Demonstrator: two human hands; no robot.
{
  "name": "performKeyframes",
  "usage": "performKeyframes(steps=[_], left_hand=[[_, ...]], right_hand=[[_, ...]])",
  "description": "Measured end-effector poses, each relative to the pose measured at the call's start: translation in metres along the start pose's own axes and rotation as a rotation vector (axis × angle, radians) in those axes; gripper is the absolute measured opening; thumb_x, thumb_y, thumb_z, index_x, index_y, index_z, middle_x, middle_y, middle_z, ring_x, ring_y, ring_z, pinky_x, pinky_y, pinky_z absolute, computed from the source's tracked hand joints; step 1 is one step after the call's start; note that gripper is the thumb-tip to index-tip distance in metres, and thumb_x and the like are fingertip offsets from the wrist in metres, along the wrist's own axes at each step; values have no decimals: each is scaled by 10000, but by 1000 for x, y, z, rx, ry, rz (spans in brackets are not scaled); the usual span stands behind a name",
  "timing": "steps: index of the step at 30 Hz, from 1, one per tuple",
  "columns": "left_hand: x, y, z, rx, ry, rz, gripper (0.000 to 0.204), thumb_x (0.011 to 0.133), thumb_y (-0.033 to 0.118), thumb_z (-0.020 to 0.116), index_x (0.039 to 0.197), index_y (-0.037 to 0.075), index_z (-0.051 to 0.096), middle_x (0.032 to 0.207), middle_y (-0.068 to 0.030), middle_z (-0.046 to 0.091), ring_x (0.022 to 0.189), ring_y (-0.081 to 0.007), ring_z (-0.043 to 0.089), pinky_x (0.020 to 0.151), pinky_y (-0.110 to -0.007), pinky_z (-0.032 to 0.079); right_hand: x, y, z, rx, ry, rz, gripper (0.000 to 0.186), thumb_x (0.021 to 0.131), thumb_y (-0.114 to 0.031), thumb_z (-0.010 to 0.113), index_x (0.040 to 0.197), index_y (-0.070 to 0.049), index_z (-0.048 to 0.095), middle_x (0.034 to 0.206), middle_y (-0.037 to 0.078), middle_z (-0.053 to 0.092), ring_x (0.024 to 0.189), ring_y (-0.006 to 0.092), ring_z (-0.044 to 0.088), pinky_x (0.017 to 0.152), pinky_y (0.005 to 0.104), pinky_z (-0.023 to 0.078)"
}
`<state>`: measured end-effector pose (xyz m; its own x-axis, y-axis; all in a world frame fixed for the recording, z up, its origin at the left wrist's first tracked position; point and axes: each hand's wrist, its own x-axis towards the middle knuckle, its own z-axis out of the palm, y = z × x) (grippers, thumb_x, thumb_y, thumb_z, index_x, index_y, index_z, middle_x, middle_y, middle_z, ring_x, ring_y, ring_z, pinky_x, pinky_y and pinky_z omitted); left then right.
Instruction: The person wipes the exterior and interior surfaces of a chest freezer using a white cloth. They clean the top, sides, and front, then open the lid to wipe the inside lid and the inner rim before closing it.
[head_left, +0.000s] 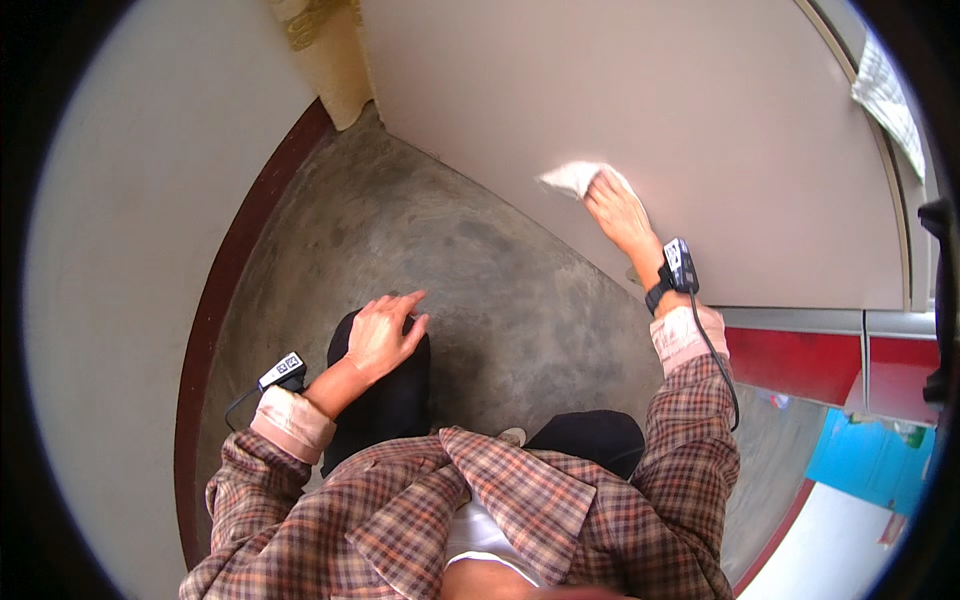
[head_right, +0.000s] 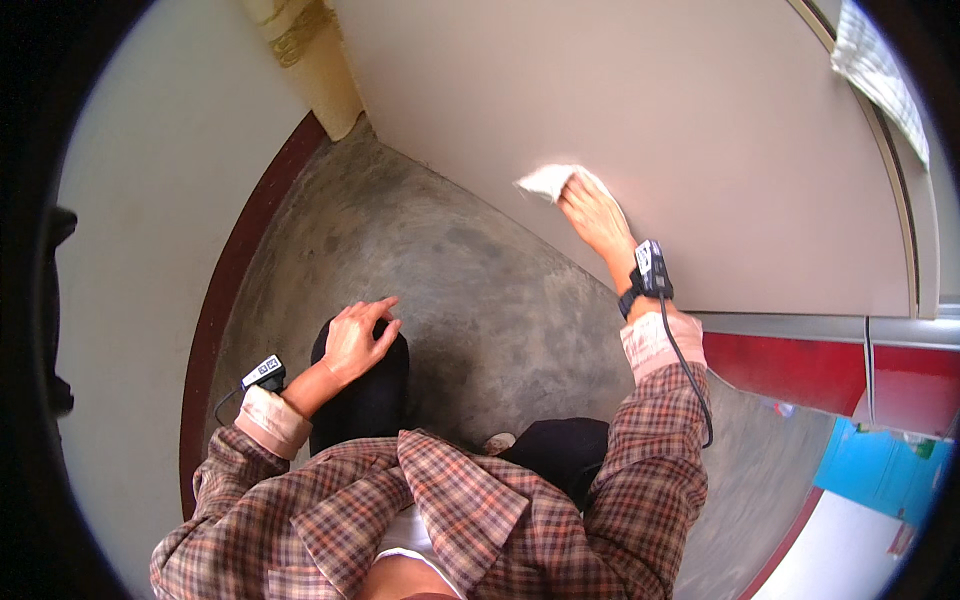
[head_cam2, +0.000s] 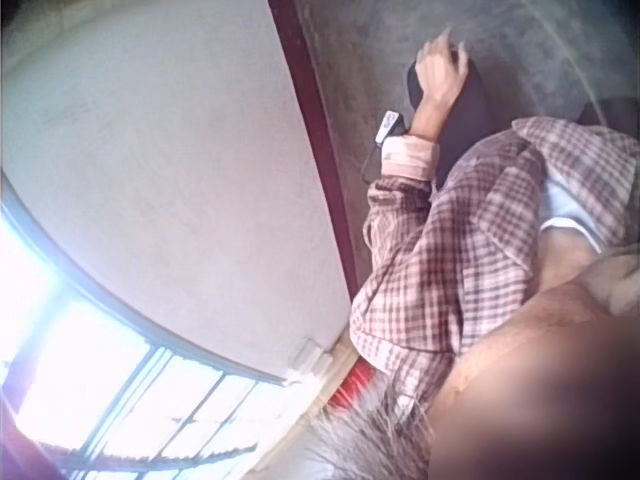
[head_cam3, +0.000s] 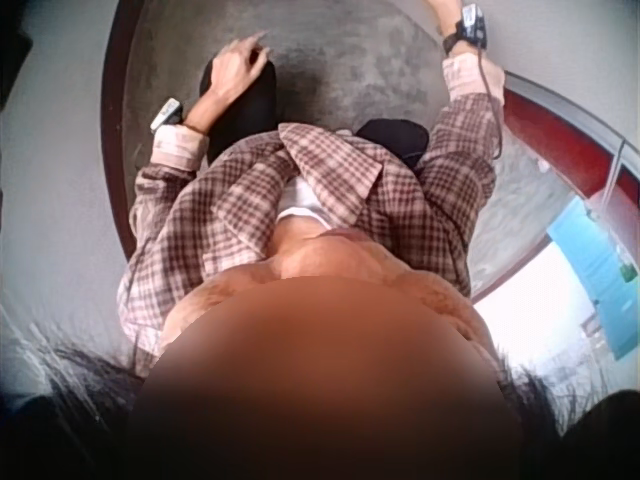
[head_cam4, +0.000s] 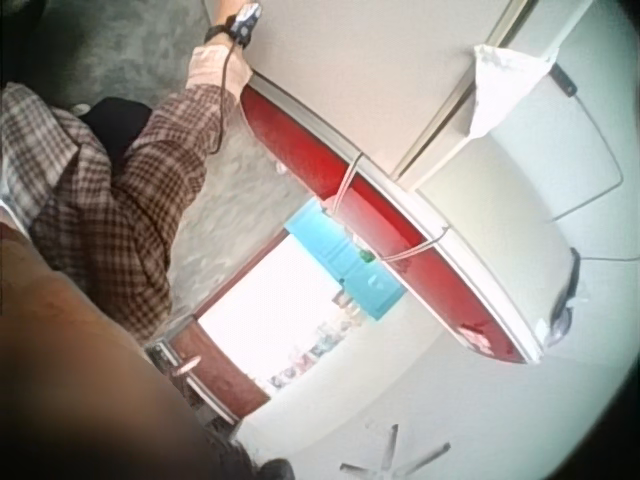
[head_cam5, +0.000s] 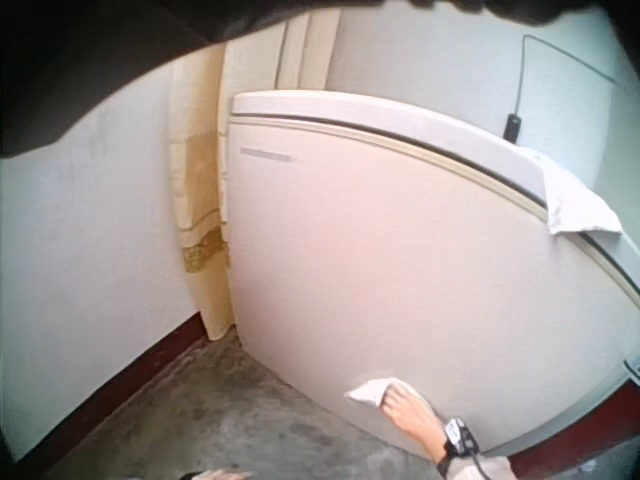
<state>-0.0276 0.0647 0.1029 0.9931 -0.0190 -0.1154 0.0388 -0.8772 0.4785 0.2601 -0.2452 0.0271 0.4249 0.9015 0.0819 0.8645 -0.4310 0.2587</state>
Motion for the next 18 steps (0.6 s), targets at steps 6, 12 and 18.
performKeyframes(steps=[6, 12, 18], left_hand=[[15, 40, -20, 24, -56, 15, 334, 845, 227, 648, 1136, 66, 619, 849, -52, 670, 842, -246, 628, 775, -368, 485], [29, 47, -33, 16, -21, -60, 343, 836, 219, 666, 1140, 66, 626, 849, -56, 674, 834, -244, 630, 762, -359, 480], [4, 29, -49, -36, -14, -20, 349, 837, 242, 666, 1137, 65, 633, 853, -63, 676, 831, -244, 632, 770, -355, 484]], right_hand=[[66, 17, 13, 68, 310, 131, 491, 779, -94, 527, 1265, -34, 548, 1361, 84, 509, 1323, 205, 404, 1162, 412, 236], [22, -8, 122, -13, -324, -90, 404, 837, -166, 497, 1205, -27, 590, 1336, 85, 541, 1328, 205, 407, 1172, 387, 225], [51, -11, 53, 215, 148, 49, 287, 798, -96, 542, 1063, -27, 628, 1148, 107, 608, 1195, 251, 515, 1116, 422, 321]])
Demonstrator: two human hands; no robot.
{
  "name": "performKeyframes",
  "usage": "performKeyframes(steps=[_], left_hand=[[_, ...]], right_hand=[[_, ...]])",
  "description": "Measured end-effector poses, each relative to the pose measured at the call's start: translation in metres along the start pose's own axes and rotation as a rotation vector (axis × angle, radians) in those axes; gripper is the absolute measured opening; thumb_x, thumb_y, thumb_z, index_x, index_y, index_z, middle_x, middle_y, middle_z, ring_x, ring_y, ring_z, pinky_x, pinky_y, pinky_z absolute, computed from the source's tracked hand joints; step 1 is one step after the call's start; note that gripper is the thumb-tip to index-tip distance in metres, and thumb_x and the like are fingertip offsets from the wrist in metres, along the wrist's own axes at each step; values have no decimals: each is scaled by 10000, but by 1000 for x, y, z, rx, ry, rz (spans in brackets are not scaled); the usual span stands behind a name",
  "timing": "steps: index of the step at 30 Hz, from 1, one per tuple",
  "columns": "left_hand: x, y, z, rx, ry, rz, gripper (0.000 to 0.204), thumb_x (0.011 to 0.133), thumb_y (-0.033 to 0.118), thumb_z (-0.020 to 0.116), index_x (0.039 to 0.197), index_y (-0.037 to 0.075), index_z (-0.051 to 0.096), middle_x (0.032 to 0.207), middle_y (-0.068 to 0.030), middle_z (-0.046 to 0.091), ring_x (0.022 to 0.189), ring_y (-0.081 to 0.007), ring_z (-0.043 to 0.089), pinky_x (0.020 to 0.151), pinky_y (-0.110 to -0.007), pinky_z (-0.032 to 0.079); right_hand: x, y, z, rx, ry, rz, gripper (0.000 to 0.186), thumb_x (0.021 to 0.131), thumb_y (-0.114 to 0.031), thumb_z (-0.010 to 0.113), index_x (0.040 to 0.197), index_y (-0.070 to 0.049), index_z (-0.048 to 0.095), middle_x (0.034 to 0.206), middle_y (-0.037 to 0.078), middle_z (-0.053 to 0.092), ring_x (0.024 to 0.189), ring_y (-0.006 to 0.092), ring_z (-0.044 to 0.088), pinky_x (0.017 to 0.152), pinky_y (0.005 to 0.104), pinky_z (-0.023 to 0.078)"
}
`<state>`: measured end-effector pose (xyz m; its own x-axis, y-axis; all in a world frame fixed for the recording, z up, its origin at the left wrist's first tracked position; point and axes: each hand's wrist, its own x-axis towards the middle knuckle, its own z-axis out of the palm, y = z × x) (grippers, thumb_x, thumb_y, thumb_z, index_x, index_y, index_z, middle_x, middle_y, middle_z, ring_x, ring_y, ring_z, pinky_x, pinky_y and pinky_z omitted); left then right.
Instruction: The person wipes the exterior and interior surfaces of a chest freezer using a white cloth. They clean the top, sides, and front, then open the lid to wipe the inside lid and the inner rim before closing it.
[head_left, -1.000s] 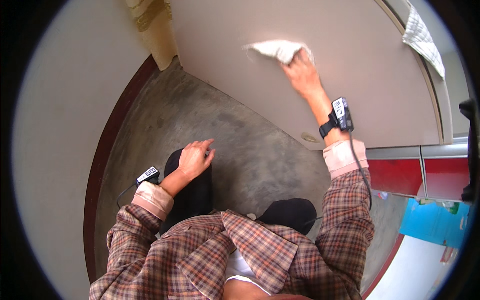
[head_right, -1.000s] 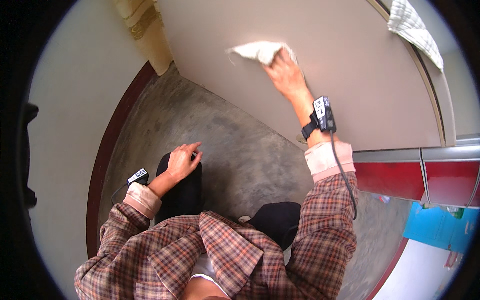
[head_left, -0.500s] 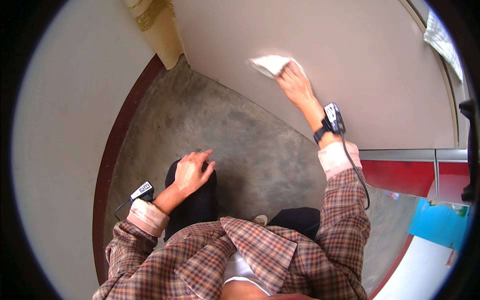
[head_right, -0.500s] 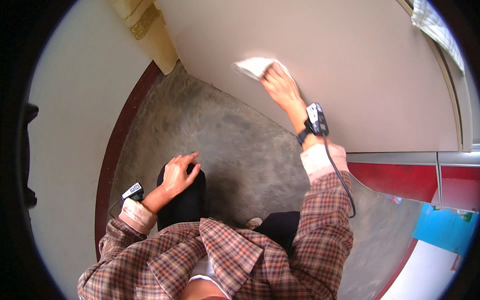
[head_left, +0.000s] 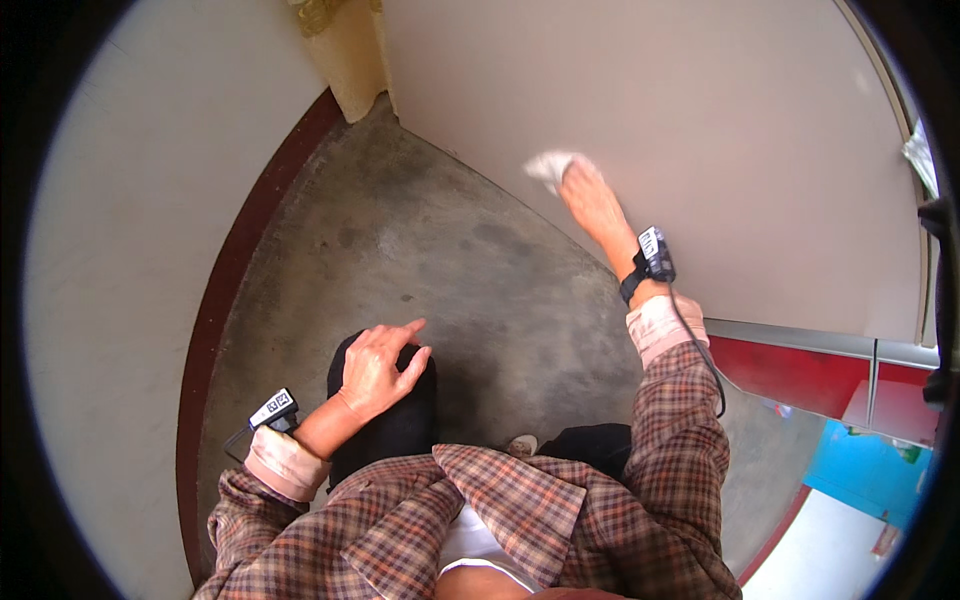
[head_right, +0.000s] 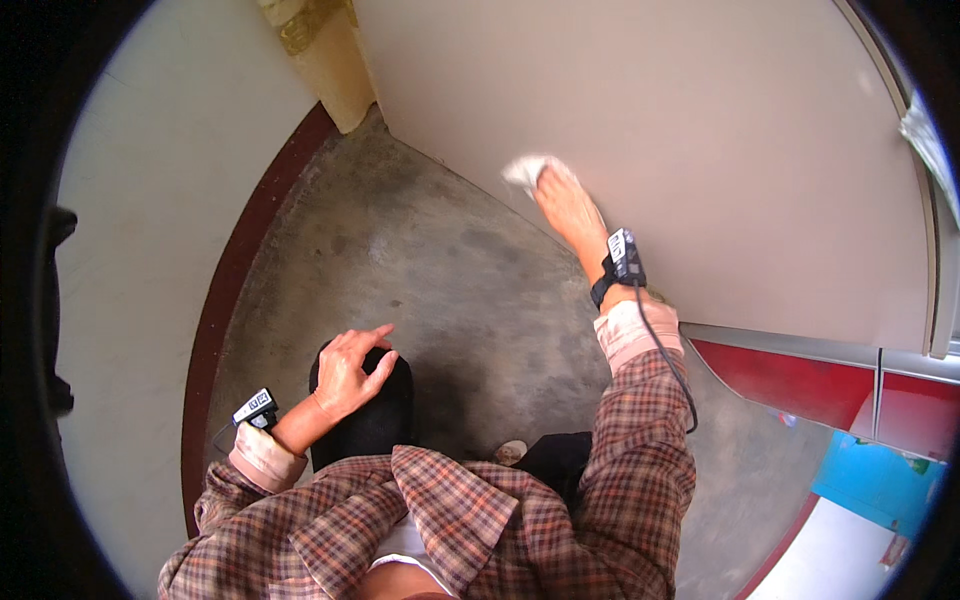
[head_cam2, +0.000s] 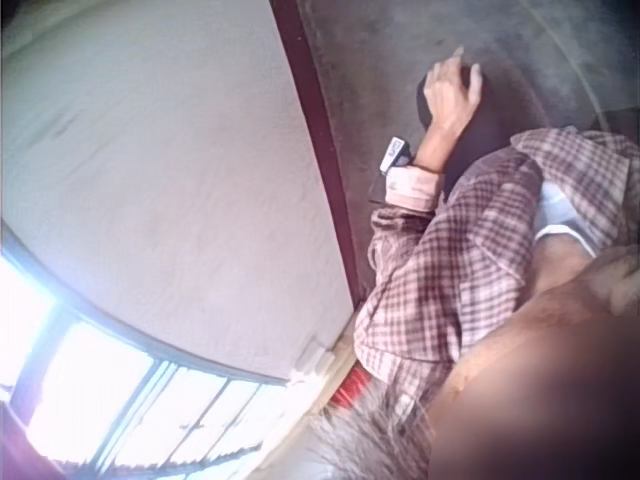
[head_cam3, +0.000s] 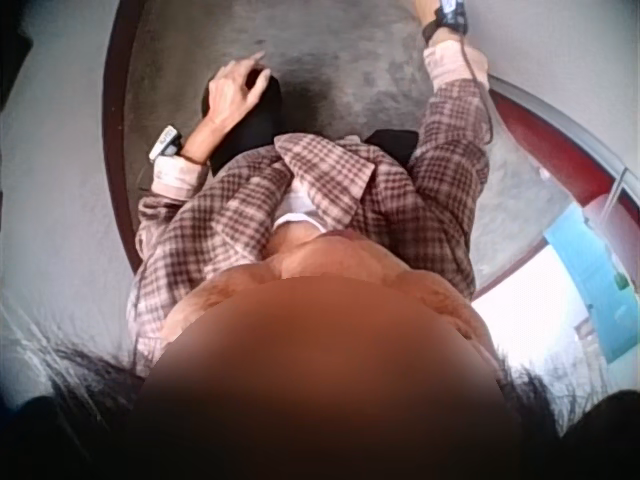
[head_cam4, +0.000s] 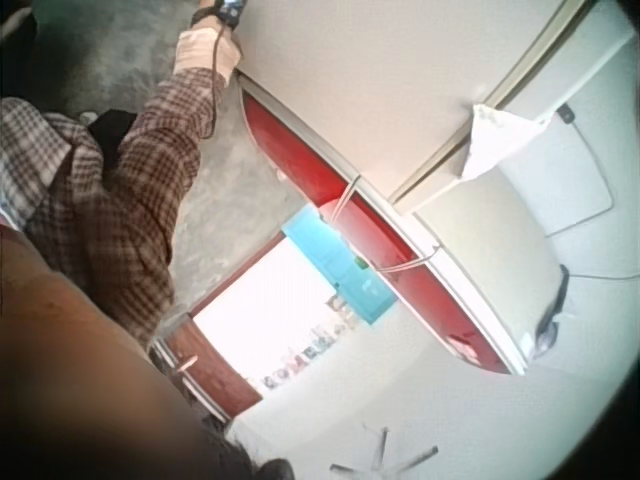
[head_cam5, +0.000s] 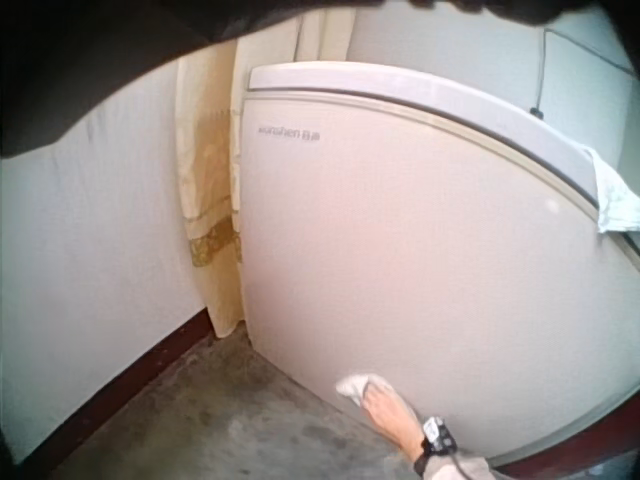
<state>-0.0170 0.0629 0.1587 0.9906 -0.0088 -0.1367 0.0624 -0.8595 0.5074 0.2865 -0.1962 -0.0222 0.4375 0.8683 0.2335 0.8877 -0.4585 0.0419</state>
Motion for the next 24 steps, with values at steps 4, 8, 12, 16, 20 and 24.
performKeyframes(steps=[4, 8, 12, 16, 20, 24], left_hand=[[-8, 1, -1, -54, -10, 59, 359, 831, 254, 671, 1133, 63, 633, 854, -67, 675, 840, -253, 631, 782, -356, 487], [-12, 2, -3, -77, -23, 53, 365, 826, 260, 675, 1131, 63, 636, 863, -65, 676, 847, -262, 632, 788, -362, 490], [-9, 5, -7, -98, -21, 52, 368, 809, 237, 690, 1128, 62, 639, 880, -62, 680, 857, -253, 637, 783, -364, 497], [-5, 8, -7, -102, 10, 38, 362, 800, 233, 697, 1120, 70, 645, 875, -53, 682, 859, -246, 640, 789, -358, 501], [-7, 4, -7, -105, 66, 83, 364, 804, 244, 693, 1120, 71, 645, 884, -50, 682, 867, -244, 640, 794, -358, 499], [-13, 0, -3, -134, 69, 110, 365, 813, 249, 682, 1132, 77, 642, 881, -44, 680, 870, -239, 640, 809, -354, 488]], right_hand=[[100, 9, -81, -151, 321, 44, 456, 774, -36, 537, 1228, -60, 569, 1223, 89, 578, 1229, 227, 492, 1102, 453, 317], [137, -5, -65, -249, 320, 80, 588, 797, -36, 494, 1381, -81, 438, 1460, 42, 415, 1368, 179, 356, 1148, 425, 247], [92, -16, 35, -308, -30, -97, 496, 853, -145, 481, 1338, -39, 490, 1457, 60, 430, 1382, 181, 340, 1176, 370, 214], [-14, -4, 97, -315, -399, -140, 394, 855, -195, 462, 1183, -39, 616, 1311, 76, 571, 1317, 197, 431, 1184, 375, 209], [-83, 16, 44, -168, -344, -87, 301, 814, -145, 514, 1067, -41, 638, 1188, 114, 608, 1235, 247, 497, 1145, 395, 291], [-57, 37, -75, -185, -71, -37, 219, 768, -118, 572, 970, -68, 639, 1029, 86, 622, 1099, 261, 573, 1057, 419, 391]])
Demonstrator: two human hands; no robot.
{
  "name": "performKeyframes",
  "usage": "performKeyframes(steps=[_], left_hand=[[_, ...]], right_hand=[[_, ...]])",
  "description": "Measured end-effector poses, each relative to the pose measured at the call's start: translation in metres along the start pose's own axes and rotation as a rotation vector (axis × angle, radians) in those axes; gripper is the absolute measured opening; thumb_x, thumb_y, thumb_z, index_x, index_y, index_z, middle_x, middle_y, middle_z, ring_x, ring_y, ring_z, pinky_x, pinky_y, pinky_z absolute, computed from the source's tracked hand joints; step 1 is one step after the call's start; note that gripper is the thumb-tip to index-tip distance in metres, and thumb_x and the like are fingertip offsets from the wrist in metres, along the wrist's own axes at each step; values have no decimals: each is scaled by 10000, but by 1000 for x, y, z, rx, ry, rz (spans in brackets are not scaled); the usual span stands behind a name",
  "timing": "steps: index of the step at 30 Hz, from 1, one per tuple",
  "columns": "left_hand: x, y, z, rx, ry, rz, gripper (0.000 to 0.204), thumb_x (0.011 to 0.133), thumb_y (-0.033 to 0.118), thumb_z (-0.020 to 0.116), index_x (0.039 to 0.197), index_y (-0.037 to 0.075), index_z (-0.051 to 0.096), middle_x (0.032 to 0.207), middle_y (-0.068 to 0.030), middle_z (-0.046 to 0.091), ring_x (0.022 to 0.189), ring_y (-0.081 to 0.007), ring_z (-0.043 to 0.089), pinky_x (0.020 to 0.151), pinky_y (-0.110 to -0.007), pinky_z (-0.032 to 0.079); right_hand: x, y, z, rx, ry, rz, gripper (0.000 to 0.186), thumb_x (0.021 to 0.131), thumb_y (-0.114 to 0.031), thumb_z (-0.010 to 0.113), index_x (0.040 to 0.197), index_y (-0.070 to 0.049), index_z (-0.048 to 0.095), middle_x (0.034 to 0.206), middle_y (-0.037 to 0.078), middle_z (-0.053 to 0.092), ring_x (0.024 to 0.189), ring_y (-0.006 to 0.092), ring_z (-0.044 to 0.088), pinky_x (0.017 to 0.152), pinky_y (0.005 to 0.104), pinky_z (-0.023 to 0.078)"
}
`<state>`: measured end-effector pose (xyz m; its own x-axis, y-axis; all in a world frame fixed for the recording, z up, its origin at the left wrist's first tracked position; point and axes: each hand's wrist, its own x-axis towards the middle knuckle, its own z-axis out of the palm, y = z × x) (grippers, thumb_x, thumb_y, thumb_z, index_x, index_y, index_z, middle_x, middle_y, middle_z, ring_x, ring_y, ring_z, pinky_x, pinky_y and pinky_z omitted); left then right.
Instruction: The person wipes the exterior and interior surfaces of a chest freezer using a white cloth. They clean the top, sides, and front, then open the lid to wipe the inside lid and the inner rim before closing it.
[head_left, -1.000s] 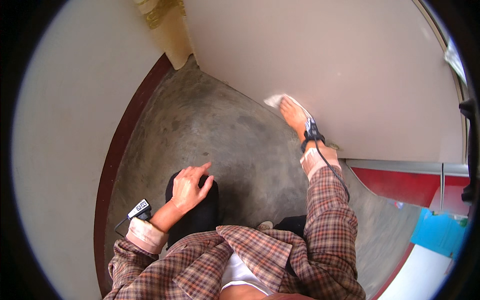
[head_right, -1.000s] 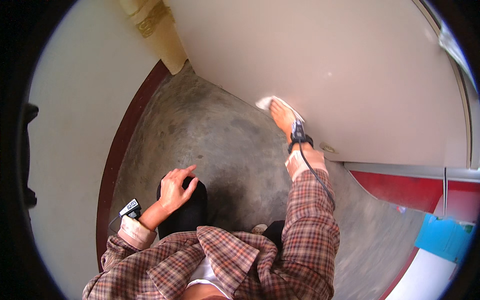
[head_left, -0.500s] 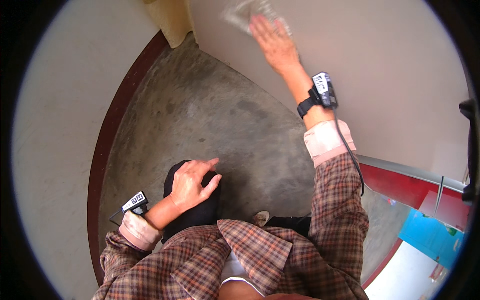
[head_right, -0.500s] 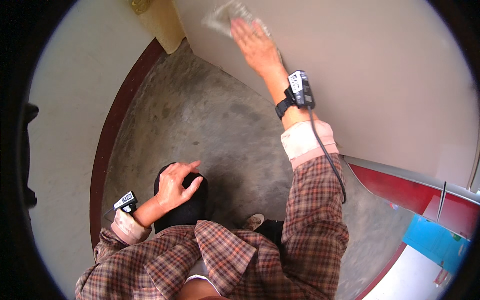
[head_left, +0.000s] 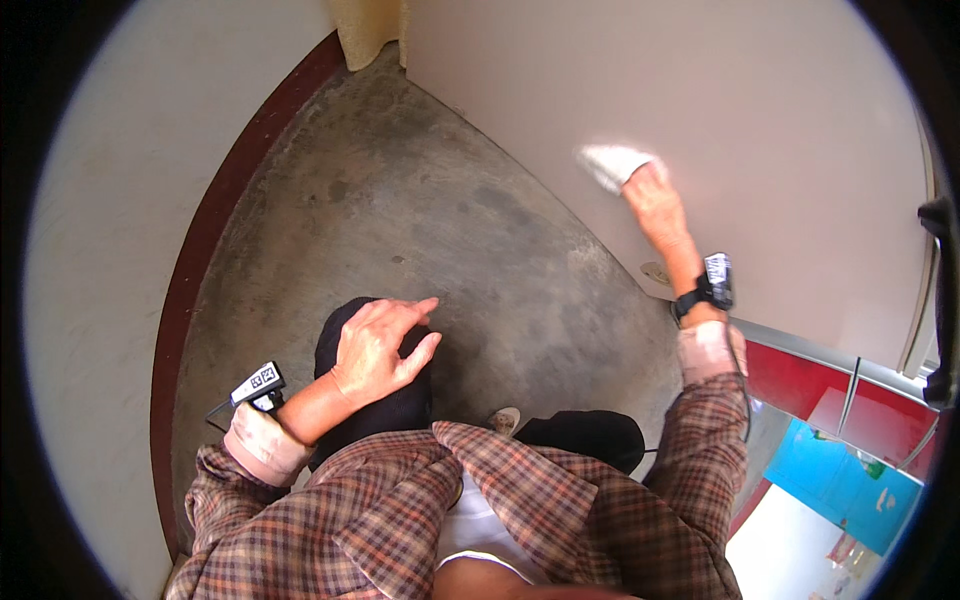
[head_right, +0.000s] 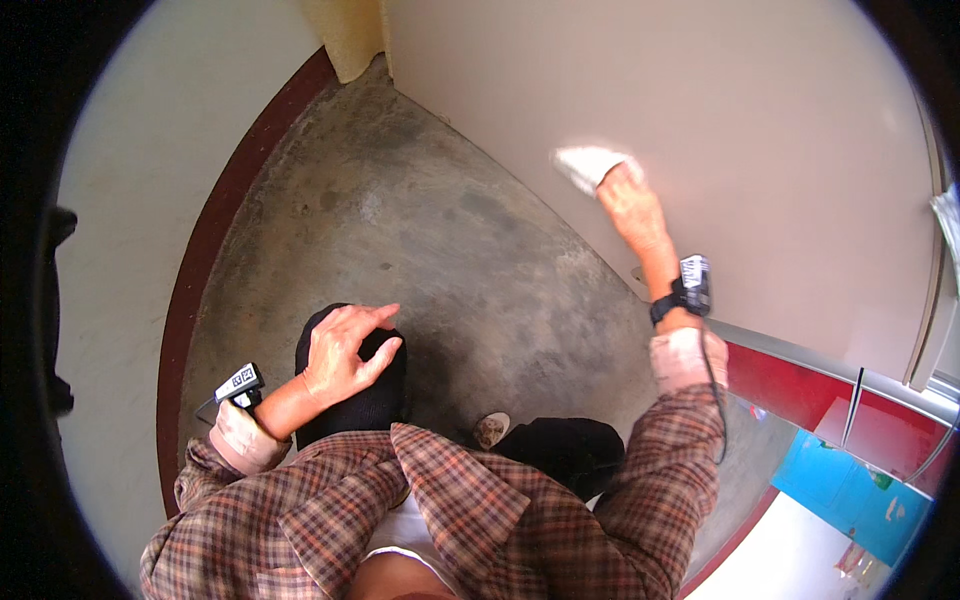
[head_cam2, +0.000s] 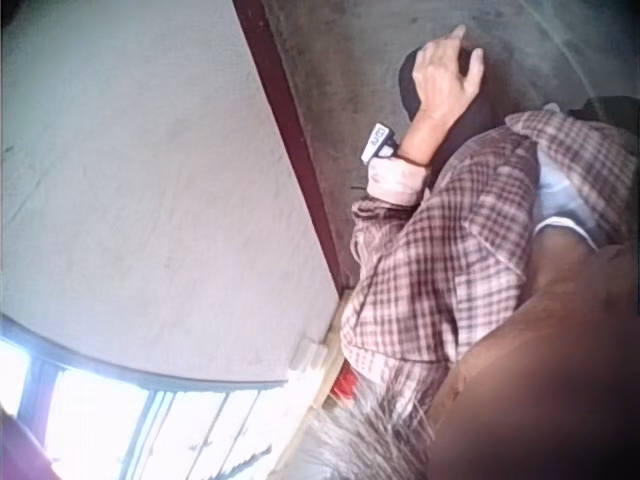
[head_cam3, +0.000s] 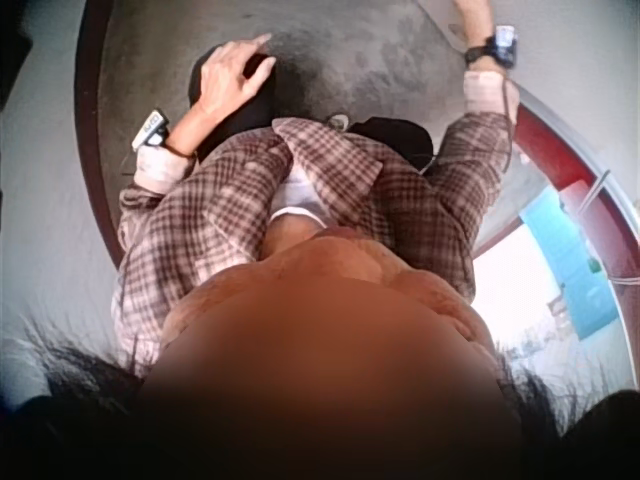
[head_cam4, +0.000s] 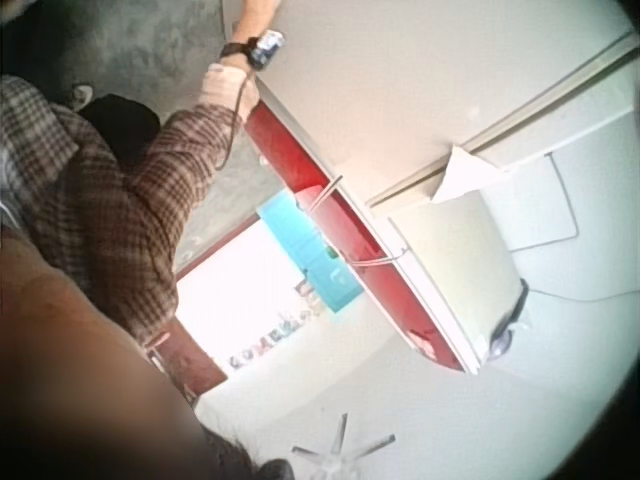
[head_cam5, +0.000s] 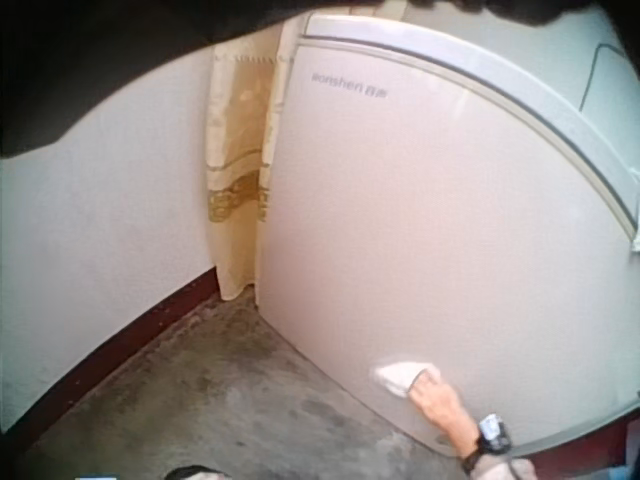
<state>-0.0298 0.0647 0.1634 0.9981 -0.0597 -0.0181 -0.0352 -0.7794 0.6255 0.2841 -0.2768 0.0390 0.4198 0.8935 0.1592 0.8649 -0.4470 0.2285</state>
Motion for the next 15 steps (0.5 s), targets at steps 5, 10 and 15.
performKeyframes(steps=[5, 10, 15], left_hand=[[-6, -9, 1, -14, 32, 21, 366, 809, 242, 684, 1133, 78, 642, 873, -41, 678, 860, -235, 639, 800, -355, 491], [-6, -13, 0, -8, 38, -25, 362, 804, 236, 691, 1126, 78, 646, 868, -44, 677, 851, -234, 639, 786, -357, 496], [-7, -14, 0, 19, 36, -19, 340, 813, 242, 684, 1104, 68, 650, 887, -69, 675, 870, -259, 636, 785, -358, 499]], right_hand=[[91, 32, -112, -204, 333, 291, 588, 814, 4, 519, 1370, -187, 512, 1223, 90, 603, 1208, 249, 522, 1097, 495, 249], [176, 1, -65, -144, 457, 337, 676, 837, -27, 479, 1467, -246, 362, 1541, 0, 311, 1423, 190, 276, 1164, 511, 118], [173, -47, 29, -136, -22, -56, 471, 814, -85, 494, 1283, -59, 535, 1333, 77, 523, 1294, 212, 431, 1171, 407, 225]])
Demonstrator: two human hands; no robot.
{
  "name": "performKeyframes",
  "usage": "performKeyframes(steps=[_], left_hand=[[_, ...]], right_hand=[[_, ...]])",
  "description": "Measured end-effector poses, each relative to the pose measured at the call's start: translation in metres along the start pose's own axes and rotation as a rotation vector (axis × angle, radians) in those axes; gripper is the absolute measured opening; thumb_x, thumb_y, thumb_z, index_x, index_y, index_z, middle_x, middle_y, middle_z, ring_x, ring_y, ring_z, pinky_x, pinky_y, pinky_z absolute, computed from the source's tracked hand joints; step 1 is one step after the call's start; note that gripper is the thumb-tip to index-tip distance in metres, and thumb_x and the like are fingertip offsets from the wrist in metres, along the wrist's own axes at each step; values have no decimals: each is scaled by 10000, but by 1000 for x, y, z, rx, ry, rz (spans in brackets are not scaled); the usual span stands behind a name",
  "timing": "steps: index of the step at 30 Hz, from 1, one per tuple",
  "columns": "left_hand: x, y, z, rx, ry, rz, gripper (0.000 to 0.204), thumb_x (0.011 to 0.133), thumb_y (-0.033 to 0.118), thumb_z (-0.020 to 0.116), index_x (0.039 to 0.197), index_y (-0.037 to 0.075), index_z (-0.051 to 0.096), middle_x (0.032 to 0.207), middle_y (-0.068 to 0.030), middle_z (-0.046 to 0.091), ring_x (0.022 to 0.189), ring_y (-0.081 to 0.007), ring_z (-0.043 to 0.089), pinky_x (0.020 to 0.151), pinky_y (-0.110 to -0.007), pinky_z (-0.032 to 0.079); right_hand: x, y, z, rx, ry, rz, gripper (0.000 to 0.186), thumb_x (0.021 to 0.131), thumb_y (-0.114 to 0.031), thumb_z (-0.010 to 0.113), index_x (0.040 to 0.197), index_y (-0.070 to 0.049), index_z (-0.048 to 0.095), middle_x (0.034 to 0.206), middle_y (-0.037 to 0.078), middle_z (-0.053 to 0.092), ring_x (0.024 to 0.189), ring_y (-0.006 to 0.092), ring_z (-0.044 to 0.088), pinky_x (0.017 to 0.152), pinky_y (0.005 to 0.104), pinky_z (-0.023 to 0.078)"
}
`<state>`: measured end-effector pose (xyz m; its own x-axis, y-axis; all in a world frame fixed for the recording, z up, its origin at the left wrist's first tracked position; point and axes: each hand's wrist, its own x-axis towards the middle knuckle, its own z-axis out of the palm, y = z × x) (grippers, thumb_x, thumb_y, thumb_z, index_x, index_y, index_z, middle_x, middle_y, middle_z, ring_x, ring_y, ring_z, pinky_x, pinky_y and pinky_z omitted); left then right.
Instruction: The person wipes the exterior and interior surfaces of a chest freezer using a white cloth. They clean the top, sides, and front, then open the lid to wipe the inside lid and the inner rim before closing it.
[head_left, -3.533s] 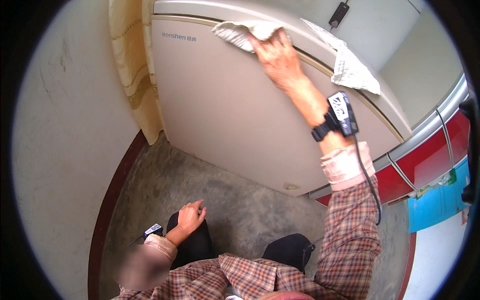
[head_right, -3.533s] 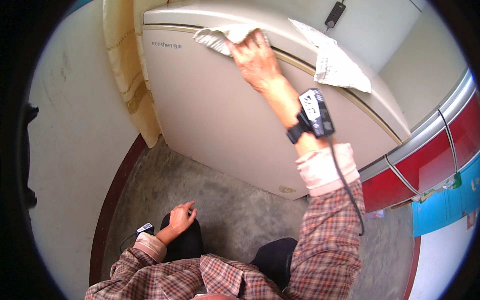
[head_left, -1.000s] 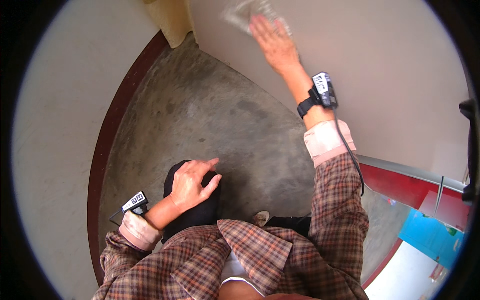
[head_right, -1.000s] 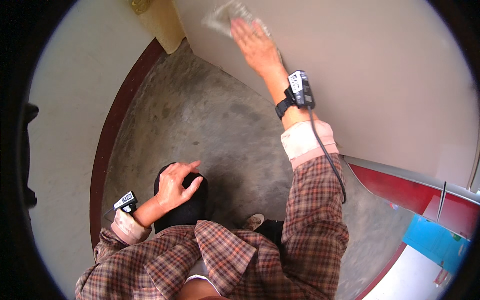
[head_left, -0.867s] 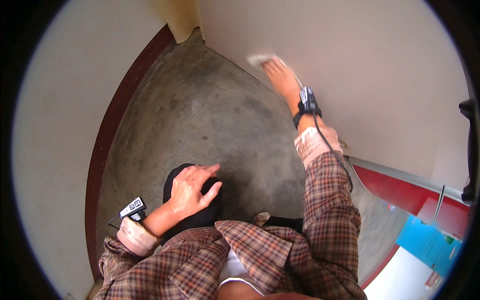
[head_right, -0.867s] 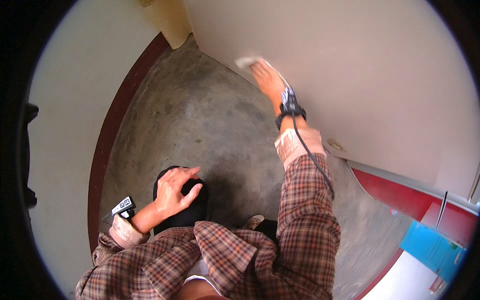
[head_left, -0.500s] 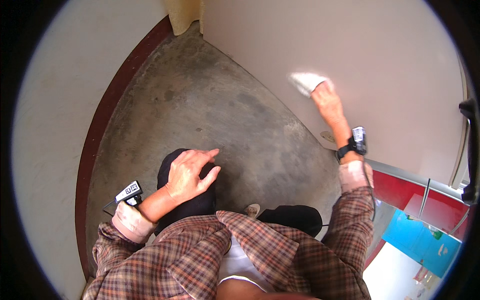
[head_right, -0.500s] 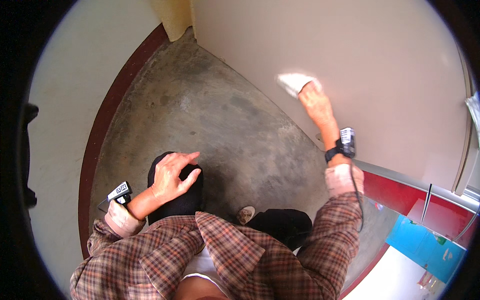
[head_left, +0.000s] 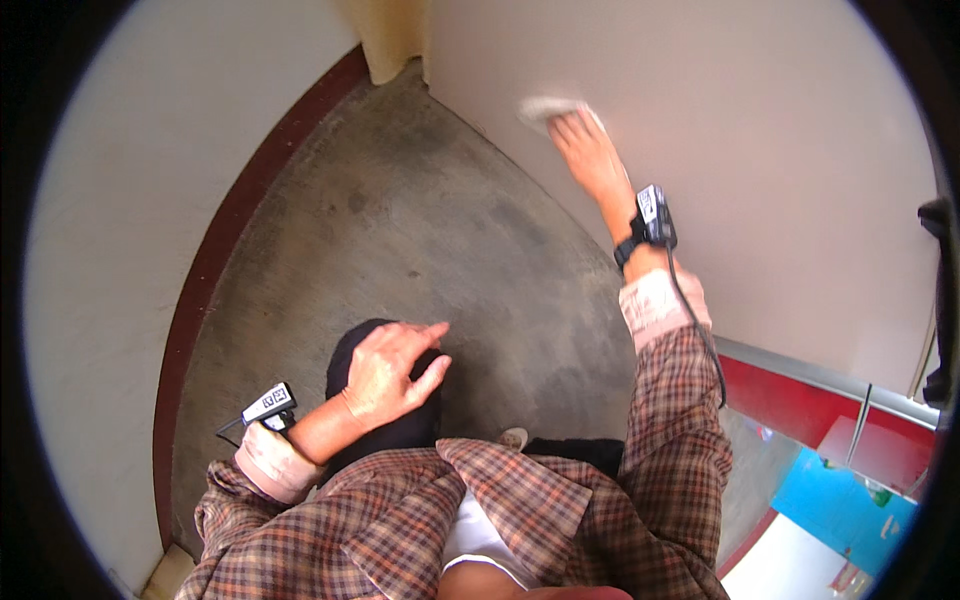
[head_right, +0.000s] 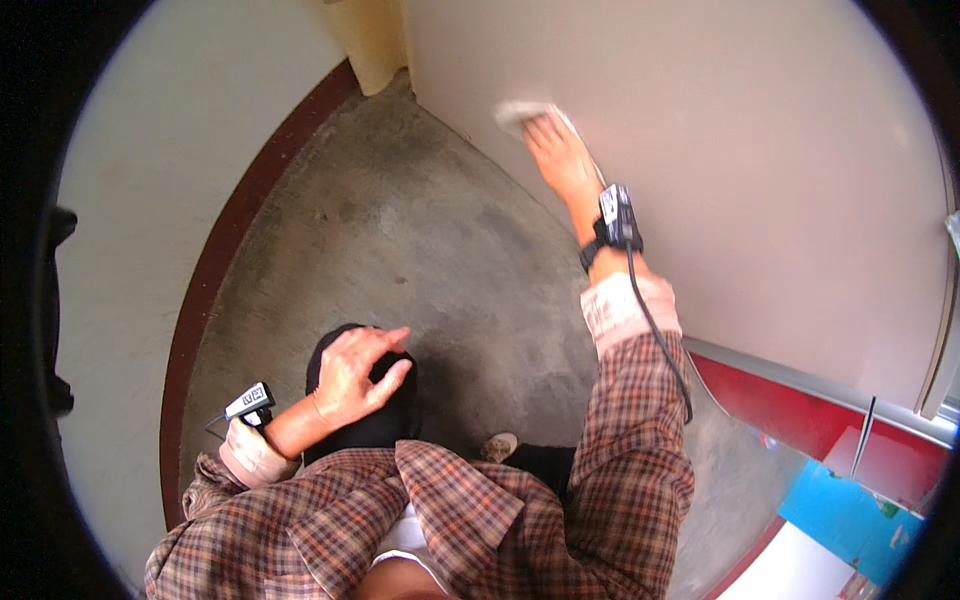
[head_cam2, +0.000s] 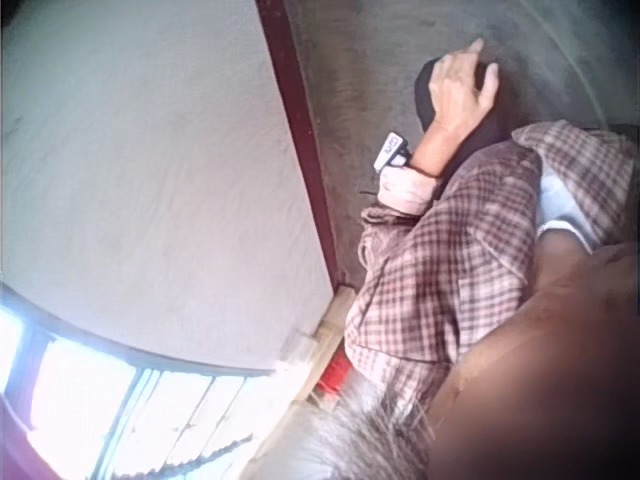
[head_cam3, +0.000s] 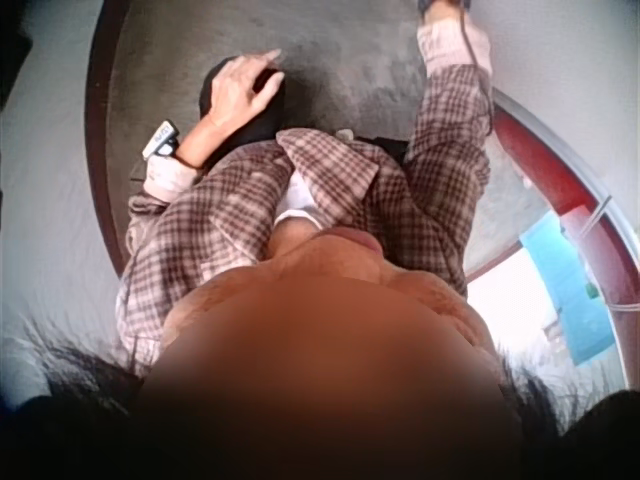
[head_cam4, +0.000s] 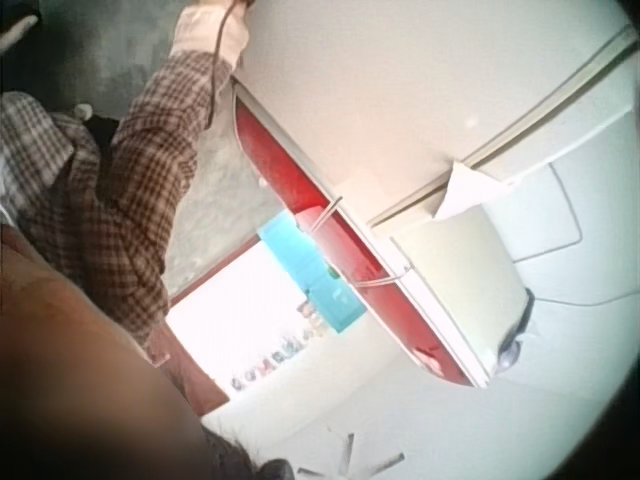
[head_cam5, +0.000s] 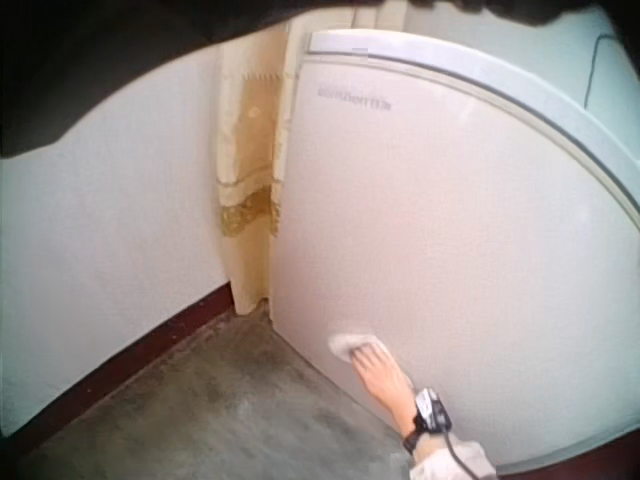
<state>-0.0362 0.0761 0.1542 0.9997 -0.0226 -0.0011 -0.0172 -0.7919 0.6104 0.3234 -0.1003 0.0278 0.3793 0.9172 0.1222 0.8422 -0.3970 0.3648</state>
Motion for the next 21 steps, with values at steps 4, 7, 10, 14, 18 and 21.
performKeyframes(steps=[4, 7, 10, 14, 18, 21], left_hand=[[2, 0, 0, -15, 17, 2, 363, 798, 193, 698, 1136, 73, 644, 900, -55, 694, 883, -255, 647, 805, -368, 504], [4, 3, 1, -12, 26, -1, 355, 808, 203, 691, 1136, 76, 645, 893, -55, 694, 876, -251, 646, 806, -369, 501], [5, 4, 1, -15, 4, -8, 345, 818, 218, 683, 1131, 77, 647, 881, -56, 692, 861, -252, 644, 795, -372, 503], [4, 4, 3, 11, 27, 12, 330, 847, 268, 645, 1119, 80, 645, 856, -66, 677, 845, -256, 637, 770, -373, 497], [9, 9, 4, 47, 51, 17, 322, 847, 260, 650, 1110, 74, 649, 850, -83, 678, 818, -281, 632, 754, -397, 498], [17, 21, 5, 72, 36, 8, 330, 839, 261, 661, 1112, 75, 652, 834, -87, 682, 807, -291, 634, 750, -410, 501]], right_hand=[[-70, 15, 2, 81, 122, 16, 361, 781, -97, 540, 1132, -61, 614, 1097, 82, 605, 1189, 227, 503, 1145, 401, 274], [-125, 45, -37, 113, 146, 111, 287, 783, -81, 558, 1052, -81, 660, 1052, 89, 619, 1127, 244, 546, 1112, 440, 323], [-167, 81, -98, -69, 337, 199, 304, 796, -46, 571, 1076, -84, 684, 1093, 109, 624, 1099, 265, 566, 1096, 507, 326], [-188, 128, -184, -163, 448, 445, 523, 769, 43, 543, 1275, -84, 589, 1242, 117, 598, 1192, 281, 526, 1091, 503, 301], [-157, 168, -246, -88, 742, 523, 582, 786, -55, 569, 1362, -119, 512, 1249, 93, 580, 1174, 316, 488, 1061, 520, 288], [-112, 171, -253, -18, 708, 684, 488, 872, -133, 548, 1358, -178, 528, 1048, 99, 565, 1003, 324, 506, 972, 477, 359]])
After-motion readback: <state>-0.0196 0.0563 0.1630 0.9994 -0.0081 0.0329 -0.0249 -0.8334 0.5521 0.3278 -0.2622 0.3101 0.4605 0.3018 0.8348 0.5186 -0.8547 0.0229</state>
